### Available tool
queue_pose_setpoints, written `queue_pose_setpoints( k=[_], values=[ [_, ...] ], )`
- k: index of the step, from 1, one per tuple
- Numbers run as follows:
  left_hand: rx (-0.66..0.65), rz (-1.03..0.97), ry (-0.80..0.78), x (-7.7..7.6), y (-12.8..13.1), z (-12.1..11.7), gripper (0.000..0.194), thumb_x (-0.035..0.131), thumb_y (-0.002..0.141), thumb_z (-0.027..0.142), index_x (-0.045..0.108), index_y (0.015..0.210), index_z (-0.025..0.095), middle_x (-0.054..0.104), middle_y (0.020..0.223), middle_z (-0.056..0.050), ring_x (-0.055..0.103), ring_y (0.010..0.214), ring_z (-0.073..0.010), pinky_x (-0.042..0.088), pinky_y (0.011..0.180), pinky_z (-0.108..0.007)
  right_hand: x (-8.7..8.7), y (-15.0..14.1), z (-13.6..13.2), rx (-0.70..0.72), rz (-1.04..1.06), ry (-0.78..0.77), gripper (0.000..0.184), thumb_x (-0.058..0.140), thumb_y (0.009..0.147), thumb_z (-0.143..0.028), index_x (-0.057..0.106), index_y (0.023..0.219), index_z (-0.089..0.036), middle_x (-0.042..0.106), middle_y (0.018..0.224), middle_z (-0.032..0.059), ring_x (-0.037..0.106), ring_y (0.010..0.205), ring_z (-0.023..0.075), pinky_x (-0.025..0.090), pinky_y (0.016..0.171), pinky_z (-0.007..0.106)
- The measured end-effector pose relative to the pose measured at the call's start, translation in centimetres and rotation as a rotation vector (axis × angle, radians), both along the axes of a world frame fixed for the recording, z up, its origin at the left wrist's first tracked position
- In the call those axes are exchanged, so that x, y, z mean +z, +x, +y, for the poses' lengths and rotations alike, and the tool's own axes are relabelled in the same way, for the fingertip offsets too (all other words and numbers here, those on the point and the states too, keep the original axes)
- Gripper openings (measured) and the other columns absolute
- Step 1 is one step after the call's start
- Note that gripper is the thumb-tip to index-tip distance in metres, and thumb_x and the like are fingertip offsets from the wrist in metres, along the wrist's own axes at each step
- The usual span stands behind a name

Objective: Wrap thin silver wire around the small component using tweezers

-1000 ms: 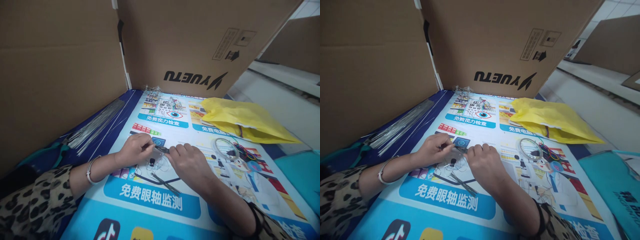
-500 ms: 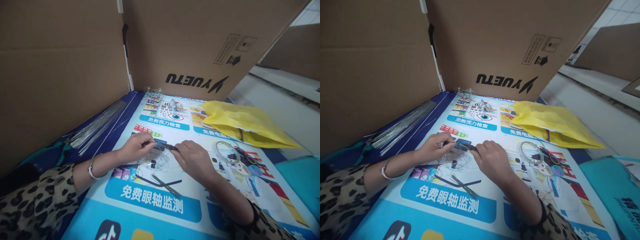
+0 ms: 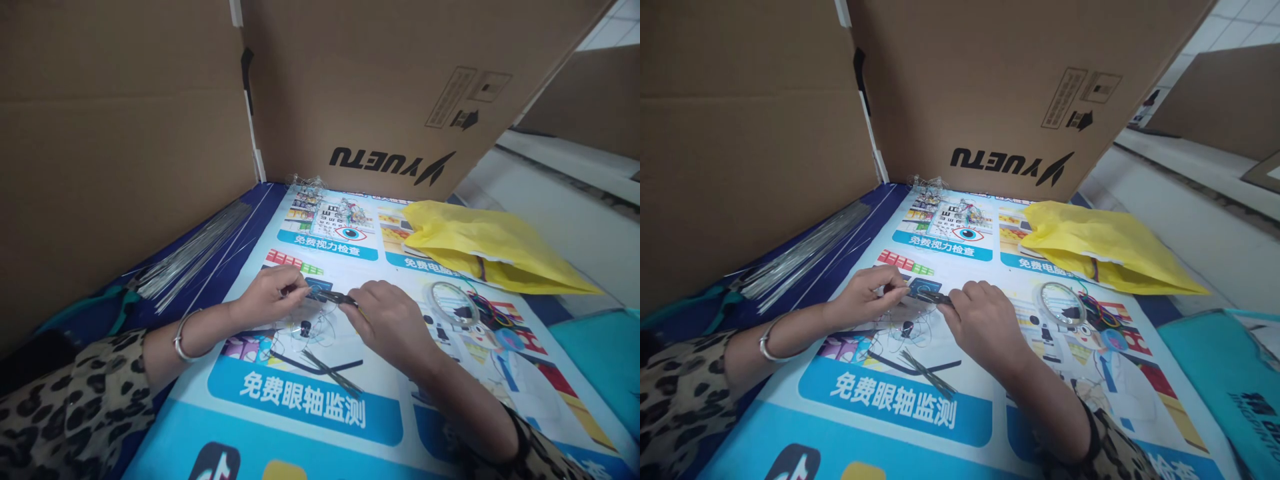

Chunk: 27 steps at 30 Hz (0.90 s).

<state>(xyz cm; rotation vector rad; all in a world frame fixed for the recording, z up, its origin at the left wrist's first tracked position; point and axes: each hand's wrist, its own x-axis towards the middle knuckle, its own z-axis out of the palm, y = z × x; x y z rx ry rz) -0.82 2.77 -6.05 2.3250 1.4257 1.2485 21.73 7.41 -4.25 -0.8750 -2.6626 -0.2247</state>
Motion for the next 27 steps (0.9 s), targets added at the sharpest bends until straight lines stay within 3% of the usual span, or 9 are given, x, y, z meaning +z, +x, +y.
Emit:
queue_pose_setpoints(
  k=[16, 27],
  values=[
    [0.180, 0.072, 0.075, -0.5, 1.3, -0.6, 0.018, 0.053, 0.080, 0.016, 0.050, 0.062, 0.015, 0.050, 0.054, 0.003, 0.043, 0.052, -0.0075, 0.033, 0.051, -0.020, 0.6, -1.9, -2.3, -0.099, -0.082, 0.117, 0.029, 0.041, 0.090, -0.035, 0.063, 0.082, -0.017, 0.060, 0.074, 0.0074, 0.050, 0.070, 0.0188, 0.025, 0.062, 0.032],
    [0.245, 0.113, 0.086, -0.2, 2.0, -1.1, 0.016, 0.052, 0.081, 0.018, 0.053, 0.065, 0.015, 0.054, 0.057, 0.002, 0.049, 0.054, -0.0091, 0.037, 0.053, -0.021, 0.6, -3.0, -3.6, -0.168, -0.132, 0.202, 0.016, 0.050, 0.084, -0.025, 0.062, 0.084, -0.014, 0.057, 0.070, 0.0091, 0.050, 0.066, 0.0202, 0.025, 0.057, 0.032]
  ],
)
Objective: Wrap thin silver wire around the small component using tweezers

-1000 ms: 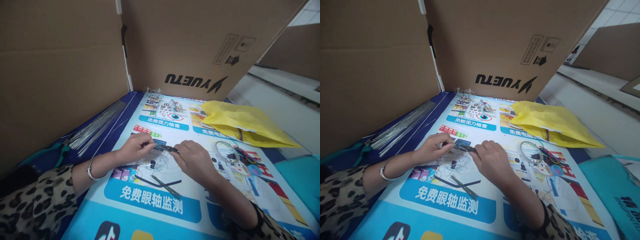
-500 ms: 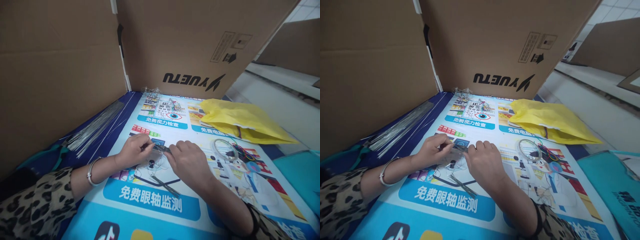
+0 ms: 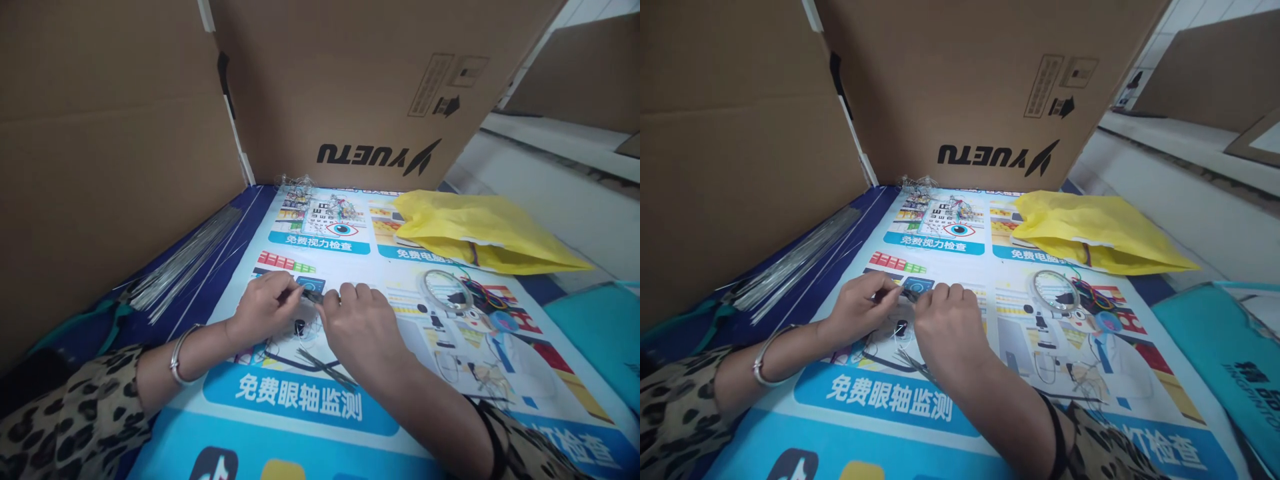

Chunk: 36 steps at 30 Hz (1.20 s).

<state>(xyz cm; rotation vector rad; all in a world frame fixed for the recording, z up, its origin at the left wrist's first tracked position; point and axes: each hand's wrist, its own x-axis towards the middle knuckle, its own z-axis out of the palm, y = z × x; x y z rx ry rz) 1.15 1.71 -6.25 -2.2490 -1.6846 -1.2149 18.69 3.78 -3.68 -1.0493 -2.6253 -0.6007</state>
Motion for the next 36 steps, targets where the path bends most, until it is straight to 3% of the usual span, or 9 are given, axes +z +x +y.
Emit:
queue_pose_setpoints(
  k=[11, 20, 29, 32, 36],
  values=[
    [-0.011, 0.000, 0.012, -0.2, -0.2, 0.2, 0.018, 0.053, 0.081, 0.017, 0.050, 0.063, 0.016, 0.051, 0.054, 0.003, 0.046, 0.052, -0.0083, 0.035, 0.051, -0.021, -0.3, 0.4, 0.6, 0.044, -0.010, -0.045, 0.014, 0.049, 0.084, -0.022, 0.060, 0.081, -0.014, 0.058, 0.071, 0.0087, 0.051, 0.066, 0.0196, 0.025, 0.055, 0.031],
    [-0.027, -0.013, -0.034, -0.2, -0.4, 0.4, 0.016, 0.052, 0.080, 0.017, 0.052, 0.064, 0.016, 0.052, 0.056, 0.003, 0.046, 0.053, -0.0087, 0.035, 0.052, -0.021, -0.3, 0.3, 1.1, 0.025, 0.004, -0.152, 0.026, 0.042, 0.089, -0.031, 0.061, 0.080, -0.016, 0.061, 0.072, 0.0078, 0.054, 0.068, 0.0202, 0.026, 0.056, 0.030],
    [0.017, -0.146, -0.154, 0.0, -1.3, 1.0, 0.017, 0.052, 0.081, 0.022, 0.053, 0.065, 0.016, 0.054, 0.058, 0.003, 0.046, 0.054, -0.0078, 0.036, 0.052, -0.019, -0.2, 3.8, 4.2, -0.076, 0.151, -0.272, 0.034, 0.038, 0.091, -0.039, 0.064, 0.086, -0.019, 0.064, 0.081, 0.0053, 0.056, 0.079, 0.0163, 0.034, 0.066, 0.027],
    [0.012, -0.184, -0.182, 0.0, -1.6, 1.3, 0.017, 0.052, 0.081, 0.023, 0.054, 0.066, 0.016, 0.054, 0.059, 0.003, 0.046, 0.055, -0.0077, 0.037, 0.053, -0.019, -0.7, 4.6, 4.4, -0.019, 0.064, -0.364, 0.032, 0.040, 0.090, -0.039, 0.065, 0.084, -0.020, 0.064, 0.079, 0.0042, 0.056, 0.078, 0.0151, 0.034, 0.065, 0.026],
    [-0.040, -0.203, -0.198, 0.1, -1.7, 1.5, 0.016, 0.052, 0.082, 0.023, 0.056, 0.068, 0.015, 0.055, 0.061, 0.002, 0.047, 0.056, -0.0078, 0.038, 0.054, -0.019, -1.3, 4.1, 3.7, 0.034, -0.013, -0.368, 0.033, 0.038, 0.091, -0.038, 0.065, 0.086, -0.020, 0.064, 0.083, 0.0047, 0.055, 0.080, 0.0162, 0.034, 0.069, 0.028]
  ],
)
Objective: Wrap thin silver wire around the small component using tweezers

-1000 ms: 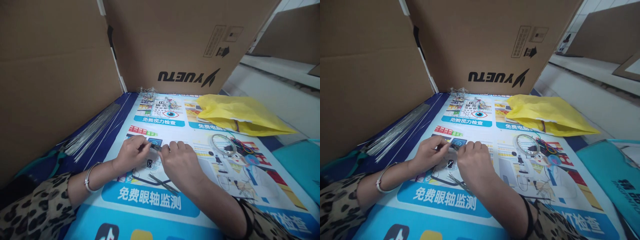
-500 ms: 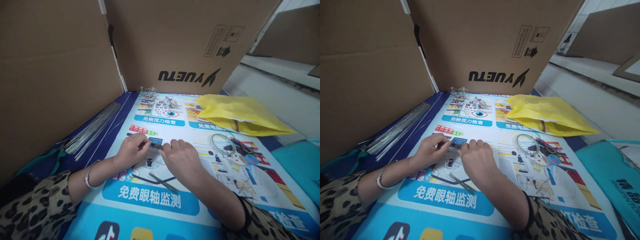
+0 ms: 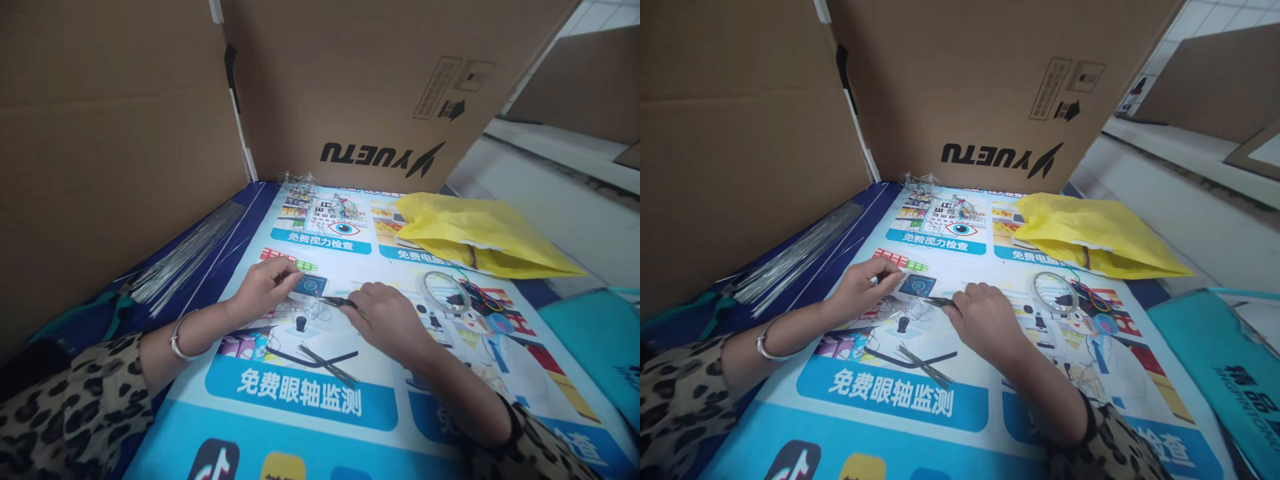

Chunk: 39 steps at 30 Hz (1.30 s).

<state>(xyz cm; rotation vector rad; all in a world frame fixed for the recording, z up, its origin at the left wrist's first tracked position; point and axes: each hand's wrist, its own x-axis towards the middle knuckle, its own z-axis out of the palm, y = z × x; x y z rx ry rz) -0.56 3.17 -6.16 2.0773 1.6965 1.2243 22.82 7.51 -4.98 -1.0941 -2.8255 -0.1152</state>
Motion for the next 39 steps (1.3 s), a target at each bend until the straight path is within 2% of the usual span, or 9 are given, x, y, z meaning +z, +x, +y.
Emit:
queue_pose_setpoints(
  k=[5, 17, 24, 33, 36, 39],
  values=[
    [-0.010, 0.006, 0.021, -0.2, 0.0, 0.1, 0.015, 0.053, 0.082, 0.022, 0.057, 0.069, 0.015, 0.055, 0.061, 0.002, 0.047, 0.057, -0.0078, 0.038, 0.054, -0.018, -0.6, -1.1, -0.5, 0.034, 0.029, 0.035, 0.032, 0.039, 0.091, -0.038, 0.065, 0.086, -0.020, 0.063, 0.082, 0.0045, 0.054, 0.080, 0.0170, 0.032, 0.070, 0.029],
    [-0.067, 0.096, 0.014, -0.5, -0.3, 0.4, 0.014, 0.053, 0.082, 0.022, 0.059, 0.071, 0.016, 0.058, 0.062, 0.002, 0.050, 0.057, -0.0079, 0.037, 0.055, -0.019, -1.5, -0.5, 0.2, -0.176, 0.176, 0.018, 0.031, 0.040, 0.090, -0.039, 0.065, 0.087, -0.020, 0.063, 0.080, 0.0036, 0.055, 0.077, 0.0152, 0.033, 0.066, 0.026],
    [-0.108, 0.141, -0.096, -0.9, -0.5, 0.9, 0.014, 0.052, 0.083, 0.025, 0.061, 0.076, 0.017, 0.060, 0.066, 0.002, 0.053, 0.060, -0.0088, 0.037, 0.054, -0.019, -1.9, 0.1, 0.4, -0.124, 0.051, 0.196, 0.033, 0.039, 0.090, -0.037, 0.066, 0.085, -0.018, 0.063, 0.079, 0.0067, 0.052, 0.077, 0.0182, 0.029, 0.069, 0.030],
    [-0.248, 0.183, -0.167, -0.7, -0.8, 1.0, 0.026, 0.039, 0.091, 0.032, 0.061, 0.089, 0.016, 0.063, 0.079, -0.002, 0.057, 0.071, -0.0118, 0.042, 0.064, -0.021, -1.8, 1.0, 0.9, -0.192, 0.011, 0.233, 0.034, 0.039, 0.090, -0.037, 0.066, 0.086, -0.017, 0.063, 0.078, 0.0082, 0.052, 0.076, 0.0186, 0.028, 0.066, 0.030],
    [-0.248, 0.167, -0.163, -0.4, -0.9, 1.0, 0.029, 0.037, 0.091, 0.033, 0.060, 0.091, 0.016, 0.063, 0.080, -0.002, 0.057, 0.072, -0.0125, 0.043, 0.064, -0.022, -1.9, 1.4, 1.1, -0.196, 0.054, 0.231, 0.034, 0.039, 0.090, -0.038, 0.066, 0.086, -0.017, 0.063, 0.077, 0.0081, 0.053, 0.075, 0.0183, 0.030, 0.067, 0.030],
    [-0.243, 0.149, -0.151, -0.3, -1.1, 0.9, 0.029, 0.037, 0.091, 0.033, 0.060, 0.091, 0.016, 0.063, 0.079, -0.002, 0.057, 0.072, -0.0127, 0.043, 0.063, -0.022, -2.2, 1.4, 1.2, -0.166, 0.181, 0.221, 0.034, 0.040, 0.090, -0.038, 0.066, 0.088, -0.016, 0.064, 0.079, 0.0071, 0.054, 0.077, 0.0172, 0.033, 0.068, 0.028]
  ],
)
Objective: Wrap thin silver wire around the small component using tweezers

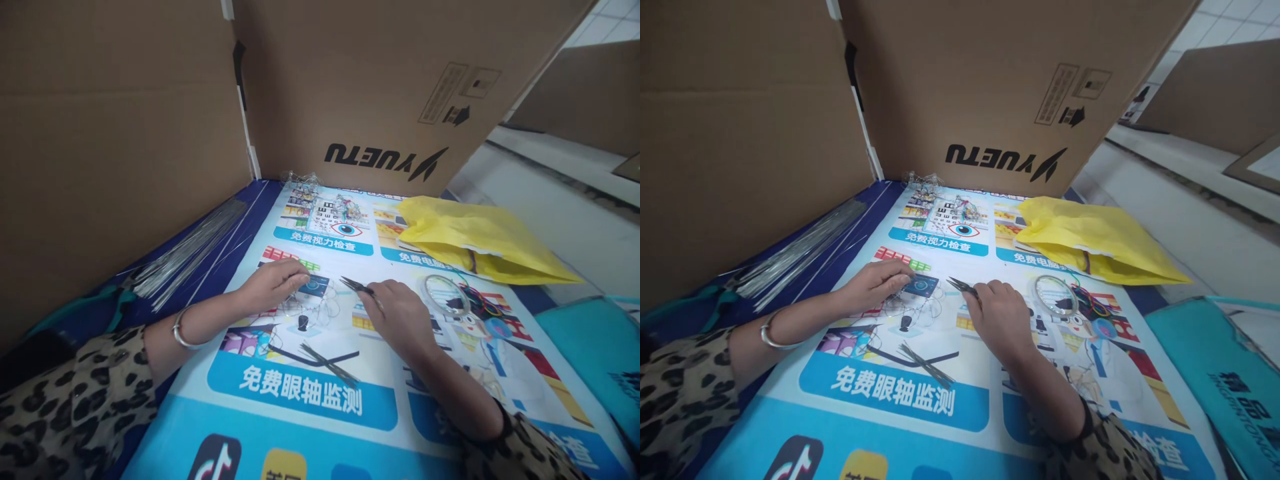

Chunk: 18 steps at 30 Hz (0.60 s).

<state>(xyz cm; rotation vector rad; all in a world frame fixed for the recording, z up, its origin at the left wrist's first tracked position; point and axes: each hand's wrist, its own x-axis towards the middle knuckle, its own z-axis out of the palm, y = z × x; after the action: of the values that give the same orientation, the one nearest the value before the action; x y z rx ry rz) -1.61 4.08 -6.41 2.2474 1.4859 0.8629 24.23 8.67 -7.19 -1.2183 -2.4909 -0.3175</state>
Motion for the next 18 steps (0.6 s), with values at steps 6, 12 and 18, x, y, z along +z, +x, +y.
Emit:
queue_pose_setpoints(
  k=[6, 12, 18],
  values=[
    [0.026, 0.001, 0.014, 0.0, 0.2, -0.3, 0.023, 0.042, 0.089, 0.030, 0.060, 0.093, 0.017, 0.064, 0.082, -0.003, 0.058, 0.074, -0.0134, 0.043, 0.066, -0.023, -0.4, -0.5, -0.4, 0.119, 0.119, 0.005, 0.030, 0.043, 0.089, -0.036, 0.065, 0.091, -0.016, 0.064, 0.084, 0.0068, 0.054, 0.080, 0.0170, 0.035, 0.073, 0.028],
    [-0.030, 0.045, 0.042, -0.4, 0.1, -0.4, 0.020, 0.044, 0.089, 0.028, 0.059, 0.096, 0.016, 0.064, 0.088, -0.004, 0.058, 0.081, -0.0148, 0.044, 0.071, -0.026, -0.2, -0.7, -0.8, 0.158, -0.020, -0.002, 0.030, 0.042, 0.090, -0.036, 0.066, 0.091, -0.018, 0.061, 0.082, 0.0068, 0.050, 0.080, 0.0171, 0.032, 0.074, 0.029],
    [-0.110, 0.085, 0.133, -1.2, 0.0, 0.4, 0.024, 0.039, 0.092, 0.026, 0.061, 0.095, 0.016, 0.062, 0.093, -0.006, 0.054, 0.093, -0.0169, 0.044, 0.081, -0.030, 0.0, -1.1, -1.2, 0.168, -0.104, 0.006, 0.032, 0.039, 0.091, -0.037, 0.065, 0.090, -0.019, 0.061, 0.083, 0.0069, 0.049, 0.080, 0.0180, 0.031, 0.073, 0.030]
  ],
)
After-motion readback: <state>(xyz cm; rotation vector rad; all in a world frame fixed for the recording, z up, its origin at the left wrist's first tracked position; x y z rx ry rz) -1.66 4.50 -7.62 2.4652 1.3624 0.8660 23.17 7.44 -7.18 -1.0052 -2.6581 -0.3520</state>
